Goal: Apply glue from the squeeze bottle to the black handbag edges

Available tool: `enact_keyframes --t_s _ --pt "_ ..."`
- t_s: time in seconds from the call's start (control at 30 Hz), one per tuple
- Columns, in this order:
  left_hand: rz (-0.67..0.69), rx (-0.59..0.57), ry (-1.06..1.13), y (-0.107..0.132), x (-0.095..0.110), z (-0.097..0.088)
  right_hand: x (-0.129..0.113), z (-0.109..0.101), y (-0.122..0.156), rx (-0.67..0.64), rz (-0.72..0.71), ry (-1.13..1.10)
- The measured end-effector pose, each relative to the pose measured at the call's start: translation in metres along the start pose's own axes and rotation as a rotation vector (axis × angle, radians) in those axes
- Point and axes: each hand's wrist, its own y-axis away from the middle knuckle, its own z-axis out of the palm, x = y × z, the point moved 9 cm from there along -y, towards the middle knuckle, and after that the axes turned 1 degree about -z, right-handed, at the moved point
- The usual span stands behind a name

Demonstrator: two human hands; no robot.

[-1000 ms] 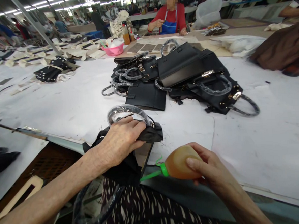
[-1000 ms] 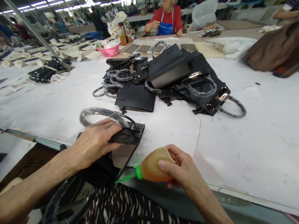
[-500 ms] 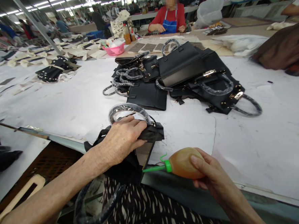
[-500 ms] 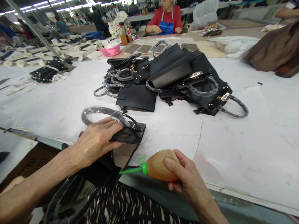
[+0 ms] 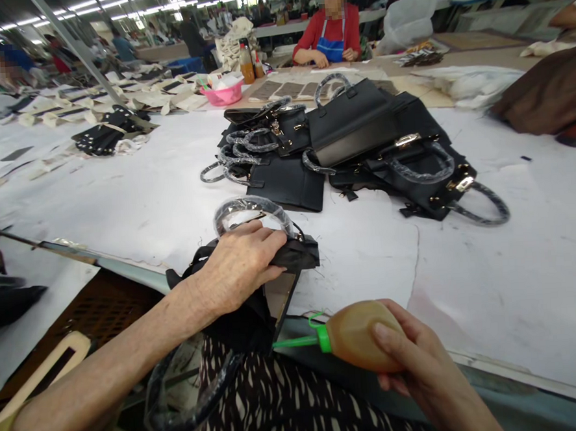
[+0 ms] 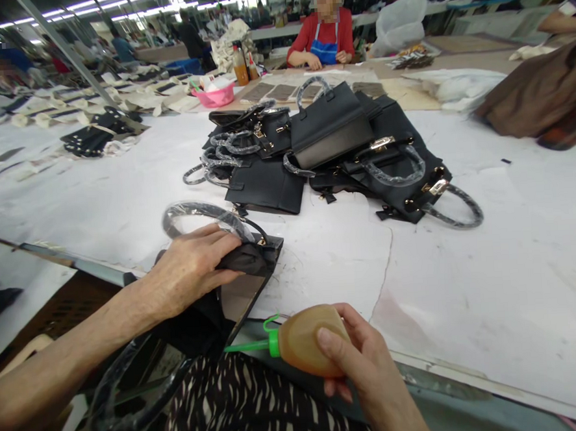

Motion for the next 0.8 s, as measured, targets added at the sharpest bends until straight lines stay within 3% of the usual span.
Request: enact_keyframes --t_s 0.2,0.33,0.8 --pt "-0.005 0.007 -0.005 0.000 0.000 -0.001 -0.021 -0.010 0.025 0.172 -0.165 0.097" --pt "0.000 -0.004 -0.005 0.000 0.002 -0.002 -0.030 -0.017 0.027 0.255 -0.268 0.191" --pt "-0.036 -0.028 0.032 0.000 0.001 -0.005 -0.038 -0.019 0.004 0.285 -0.327 0.333"
